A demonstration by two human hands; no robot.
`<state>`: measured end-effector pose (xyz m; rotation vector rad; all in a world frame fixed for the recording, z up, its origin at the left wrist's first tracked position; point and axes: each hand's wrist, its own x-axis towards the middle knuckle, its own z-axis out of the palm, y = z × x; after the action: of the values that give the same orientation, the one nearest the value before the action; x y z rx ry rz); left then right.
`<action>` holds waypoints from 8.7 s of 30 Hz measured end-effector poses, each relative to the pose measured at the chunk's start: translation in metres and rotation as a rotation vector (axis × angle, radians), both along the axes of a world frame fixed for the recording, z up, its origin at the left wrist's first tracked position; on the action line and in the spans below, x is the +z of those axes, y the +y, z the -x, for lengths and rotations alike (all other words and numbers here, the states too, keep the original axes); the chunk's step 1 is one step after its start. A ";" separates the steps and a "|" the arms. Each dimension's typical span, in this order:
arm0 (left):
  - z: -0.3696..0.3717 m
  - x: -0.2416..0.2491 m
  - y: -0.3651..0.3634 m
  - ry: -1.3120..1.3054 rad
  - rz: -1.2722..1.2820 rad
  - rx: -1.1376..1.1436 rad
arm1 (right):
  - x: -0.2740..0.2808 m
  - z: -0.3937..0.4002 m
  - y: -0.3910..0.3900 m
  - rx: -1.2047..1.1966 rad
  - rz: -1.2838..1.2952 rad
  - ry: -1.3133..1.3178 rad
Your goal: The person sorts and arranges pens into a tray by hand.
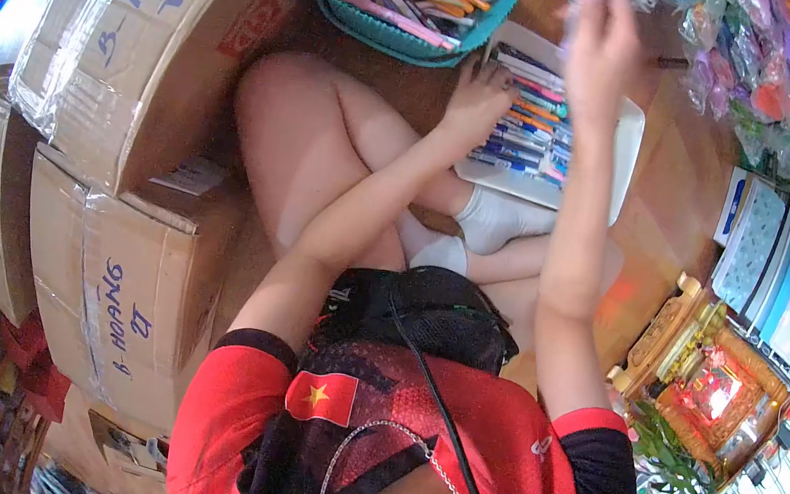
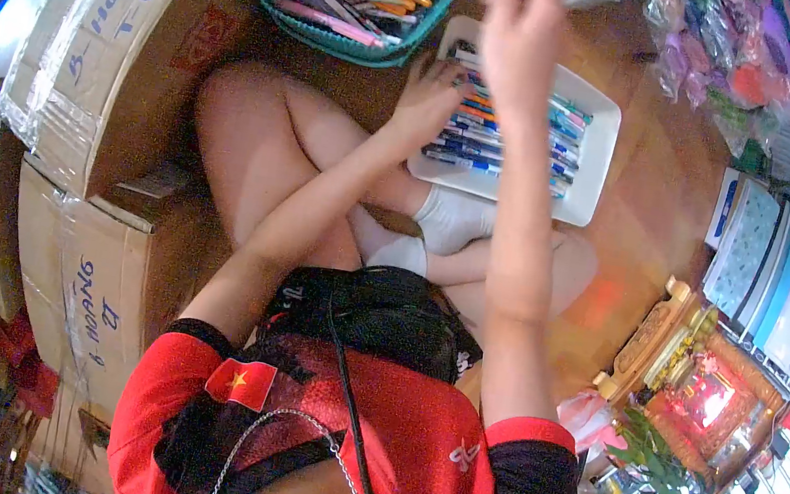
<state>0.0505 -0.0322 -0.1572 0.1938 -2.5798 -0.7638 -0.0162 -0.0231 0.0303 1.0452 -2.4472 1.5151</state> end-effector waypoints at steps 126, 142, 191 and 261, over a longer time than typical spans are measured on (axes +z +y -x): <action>-0.009 0.013 -0.002 -0.361 0.181 -0.221 | -0.131 -0.005 0.244 -0.160 -0.577 -0.122; -0.010 0.017 -0.005 -0.377 0.208 -0.335 | -0.178 -0.002 0.189 -0.076 -0.513 -0.157; 0.017 0.142 -0.145 -0.317 0.679 -0.210 | -0.163 0.018 0.208 -0.111 -0.044 -0.141; -0.036 0.102 0.053 -0.346 0.090 -0.099 | -0.189 0.013 0.218 0.060 -0.406 -0.375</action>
<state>0.0867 0.0205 -0.0547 0.1852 -2.9642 -0.6983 -0.0289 0.1949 -0.1588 0.9642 -3.1084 1.3654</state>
